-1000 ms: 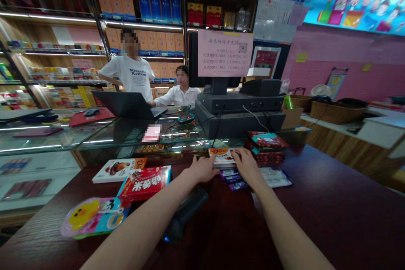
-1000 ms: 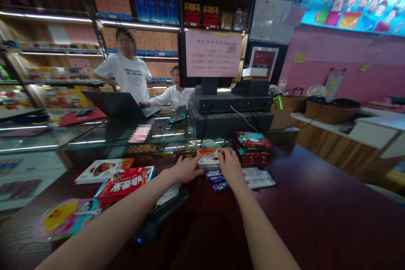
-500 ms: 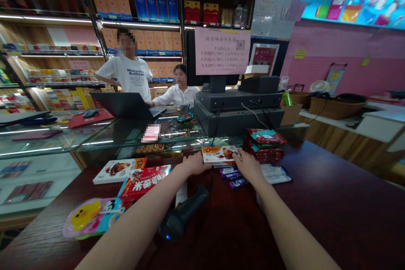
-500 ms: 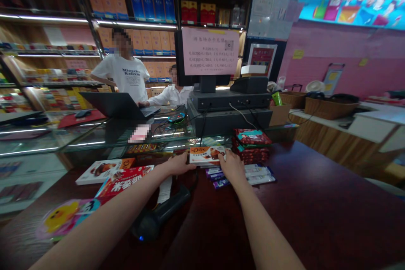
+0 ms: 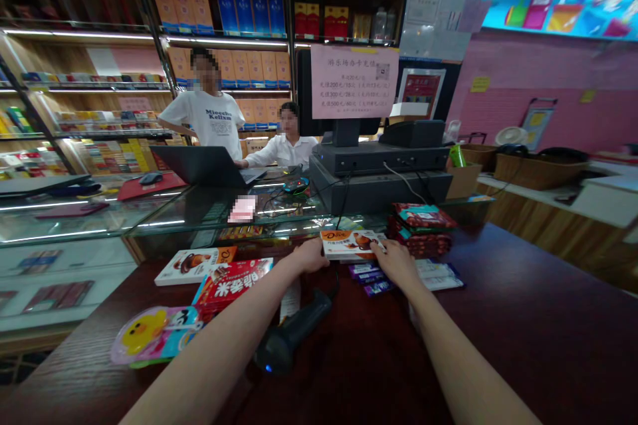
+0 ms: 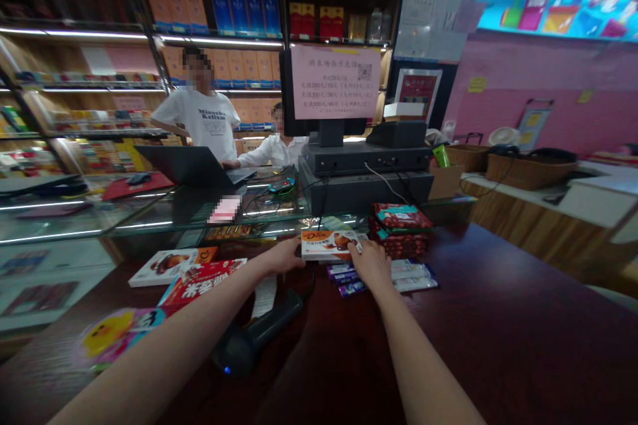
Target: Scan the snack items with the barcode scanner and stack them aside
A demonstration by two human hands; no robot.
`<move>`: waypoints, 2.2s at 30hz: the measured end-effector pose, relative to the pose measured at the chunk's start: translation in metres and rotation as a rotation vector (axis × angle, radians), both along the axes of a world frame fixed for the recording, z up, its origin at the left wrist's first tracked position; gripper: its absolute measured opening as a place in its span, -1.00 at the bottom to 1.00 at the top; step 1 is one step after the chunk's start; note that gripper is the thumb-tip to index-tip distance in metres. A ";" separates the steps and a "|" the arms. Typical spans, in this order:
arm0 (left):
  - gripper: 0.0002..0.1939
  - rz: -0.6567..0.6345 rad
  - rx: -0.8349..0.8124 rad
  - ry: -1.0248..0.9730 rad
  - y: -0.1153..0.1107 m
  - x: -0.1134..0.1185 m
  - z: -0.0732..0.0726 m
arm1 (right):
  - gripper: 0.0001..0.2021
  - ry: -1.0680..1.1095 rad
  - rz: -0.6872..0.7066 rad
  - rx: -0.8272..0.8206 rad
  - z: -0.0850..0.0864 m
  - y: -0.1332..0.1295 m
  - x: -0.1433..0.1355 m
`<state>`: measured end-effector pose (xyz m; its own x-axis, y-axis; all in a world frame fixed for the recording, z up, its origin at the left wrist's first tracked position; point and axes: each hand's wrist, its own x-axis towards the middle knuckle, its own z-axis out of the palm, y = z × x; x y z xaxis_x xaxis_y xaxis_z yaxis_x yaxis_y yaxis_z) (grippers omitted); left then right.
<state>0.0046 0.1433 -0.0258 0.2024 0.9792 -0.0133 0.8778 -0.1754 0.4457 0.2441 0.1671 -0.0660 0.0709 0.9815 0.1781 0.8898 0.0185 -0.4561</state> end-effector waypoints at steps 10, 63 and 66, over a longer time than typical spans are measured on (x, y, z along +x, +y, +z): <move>-0.50 -0.079 0.062 -0.280 -0.028 -0.033 0.026 | -0.52 0.478 0.145 0.010 -0.001 0.004 -0.007; -0.76 0.290 1.010 0.096 -0.136 -0.166 0.013 | -0.84 1.542 0.292 -0.736 0.023 -0.013 -0.171; -0.80 0.237 1.055 0.143 -0.139 -0.167 0.016 | -0.84 1.502 0.310 -0.761 0.022 -0.007 -0.175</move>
